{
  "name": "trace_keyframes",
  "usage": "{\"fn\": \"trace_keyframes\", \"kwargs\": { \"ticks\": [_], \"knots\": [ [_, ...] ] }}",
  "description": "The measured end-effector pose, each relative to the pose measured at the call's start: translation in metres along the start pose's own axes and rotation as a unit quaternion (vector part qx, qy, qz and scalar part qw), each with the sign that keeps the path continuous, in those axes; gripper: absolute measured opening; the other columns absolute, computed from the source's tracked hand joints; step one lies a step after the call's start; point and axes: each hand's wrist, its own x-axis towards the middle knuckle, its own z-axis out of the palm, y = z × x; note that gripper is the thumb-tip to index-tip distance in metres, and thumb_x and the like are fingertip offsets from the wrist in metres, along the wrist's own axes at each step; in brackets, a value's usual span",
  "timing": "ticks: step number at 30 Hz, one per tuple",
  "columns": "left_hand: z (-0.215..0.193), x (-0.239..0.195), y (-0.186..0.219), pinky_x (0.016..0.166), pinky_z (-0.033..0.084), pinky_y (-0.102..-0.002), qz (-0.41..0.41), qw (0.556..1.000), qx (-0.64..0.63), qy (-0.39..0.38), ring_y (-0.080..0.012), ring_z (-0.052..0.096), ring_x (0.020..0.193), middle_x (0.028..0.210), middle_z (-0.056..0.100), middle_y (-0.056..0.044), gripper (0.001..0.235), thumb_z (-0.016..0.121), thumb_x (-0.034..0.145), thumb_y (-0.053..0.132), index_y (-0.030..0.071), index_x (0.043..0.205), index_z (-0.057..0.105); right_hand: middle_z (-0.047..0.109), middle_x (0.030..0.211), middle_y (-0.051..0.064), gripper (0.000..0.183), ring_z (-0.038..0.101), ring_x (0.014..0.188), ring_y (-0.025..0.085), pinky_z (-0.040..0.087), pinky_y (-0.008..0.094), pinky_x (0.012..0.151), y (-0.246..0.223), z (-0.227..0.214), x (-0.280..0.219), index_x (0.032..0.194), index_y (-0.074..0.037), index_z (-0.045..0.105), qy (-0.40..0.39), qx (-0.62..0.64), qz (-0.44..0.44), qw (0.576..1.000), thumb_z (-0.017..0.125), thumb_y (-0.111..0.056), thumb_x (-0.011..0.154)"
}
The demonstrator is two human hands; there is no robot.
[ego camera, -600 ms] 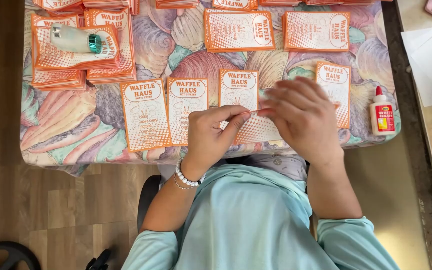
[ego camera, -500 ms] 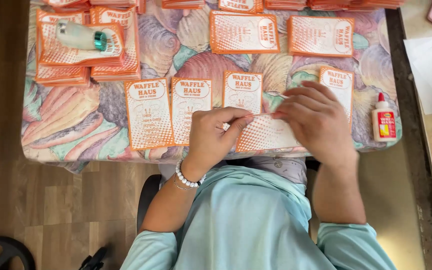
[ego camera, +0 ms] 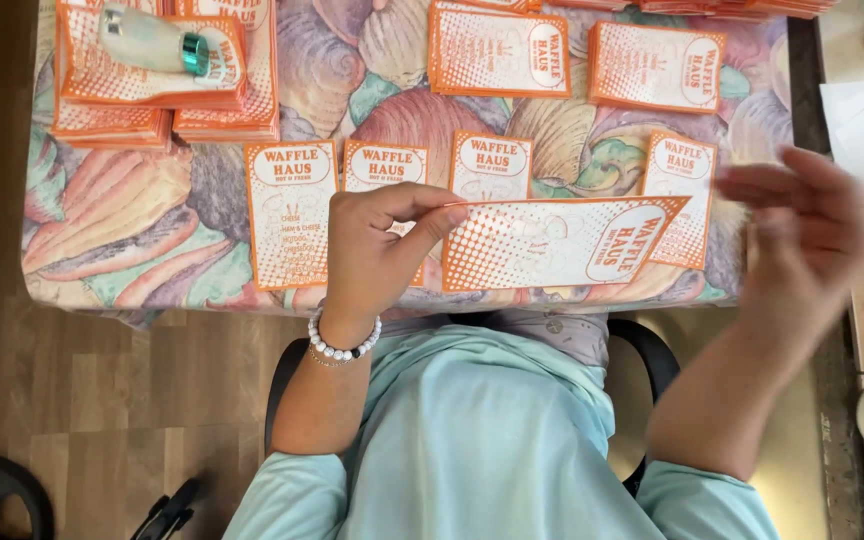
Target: Applying glue to paper bags and folding them at a gluing station
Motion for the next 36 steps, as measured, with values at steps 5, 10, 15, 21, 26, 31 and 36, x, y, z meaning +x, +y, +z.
{"fn": "trace_keyframes", "kwargs": {
  "ticks": [5, 10, 15, 21, 26, 31, 36],
  "knots": [
    [0.007, -0.002, -0.001, 0.069, 0.055, -0.02, 0.0, 1.0, -0.003, -0.004, -0.008, 0.073, 0.077, 0.084, 0.079, -0.003, 0.008, 0.077, 0.094, 0.014, 0.007, 0.093, 0.078, 0.07, 0.114, 0.021, 0.05, 0.072, 0.097, 0.026, 0.059, 0.028, 0.086, 0.02, 0.046, -0.005, 0.137, 0.003, 0.055, 0.055, 0.071, 0.067, 0.994, 0.074, 0.009, 0.091],
    [0.007, -0.002, -0.012, 0.066, 0.054, -0.02, -0.017, 1.0, -0.007, -0.01, -0.0079, 0.072, 0.075, 0.083, 0.079, -0.004, 0.005, 0.079, 0.091, 0.011, 0.006, 0.09, 0.078, 0.072, 0.097, 0.021, 0.044, 0.073, 0.085, 0.021, 0.063, 0.034, 0.085, 0.036, 0.018, -0.002, 0.133, 0.002, 0.061, 0.124, 0.063, 0.071, 0.988, 0.078, 0.015, 0.094],
    [0.045, 0.004, -0.089, 0.069, 0.057, -0.022, -0.23, 0.878, -0.413, -0.071, -0.016, 0.073, 0.076, 0.086, 0.078, -0.015, 0.012, 0.08, 0.081, 0.0, -0.001, 0.092, 0.076, 0.066, 0.133, 0.019, 0.034, 0.068, 0.119, 0.031, 0.059, 0.048, 0.116, 0.061, -0.01, -0.009, 0.149, -0.012, 0.053, 0.061, 0.154, 0.045, 0.985, 0.058, -0.008, 0.116],
    [0.15, -0.041, -0.155, 0.074, 0.064, -0.032, -0.421, 0.666, -0.555, -0.266, -0.0172, 0.078, 0.075, 0.083, 0.078, -0.005, 0.005, 0.071, 0.094, 0.008, 0.007, 0.099, 0.073, 0.069, 0.109, 0.031, 0.026, 0.044, 0.14, 0.065, 0.037, 0.07, 0.115, 0.064, 0.022, -0.033, 0.105, -0.001, 0.067, -0.239, 0.364, 0.021, 0.9, 0.078, -0.015, 0.086],
    [0.172, -0.058, -0.148, 0.071, 0.066, -0.032, -0.425, 0.655, -0.556, -0.284, -0.0153, 0.078, 0.07, 0.079, 0.075, -0.004, 0.013, 0.072, 0.096, 0.009, 0.003, 0.107, 0.072, 0.071, 0.085, 0.028, 0.052, 0.063, 0.115, 0.063, 0.051, 0.058, 0.1, 0.06, 0.025, -0.024, 0.087, 0.003, 0.066, -0.244, 0.386, 0.0, 0.89, 0.063, -0.048, 0.097],
    [0.128, -0.032, -0.098, 0.078, 0.062, -0.037, -0.241, 0.923, -0.224, -0.202, -0.0225, 0.076, 0.076, 0.09, 0.076, -0.016, 0.053, 0.082, 0.092, 0.032, 0.001, 0.131, 0.065, 0.067, 0.091, 0.017, 0.027, 0.07, 0.092, 0.029, 0.056, 0.039, 0.084, 0.128, -0.028, -0.034, 0.117, 0.006, 0.061, 0.049, 0.13, 0.113, 0.984, 0.074, -0.001, 0.095],
    [0.096, -0.025, -0.099, 0.088, 0.048, -0.046, 0.075, 0.872, 0.378, -0.303, -0.0332, 0.063, 0.107, 0.118, 0.065, -0.01, 0.056, 0.086, 0.076, 0.039, 0.014, 0.123, 0.069, 0.069, 0.1, 0.016, 0.06, 0.068, 0.09, 0.027, 0.05, 0.041, 0.08, 0.129, -0.058, -0.011, 0.157, 0.0, 0.042, -0.043, -0.242, 0.232, 0.941, 0.073, -0.007, 0.107]
  ]
}}
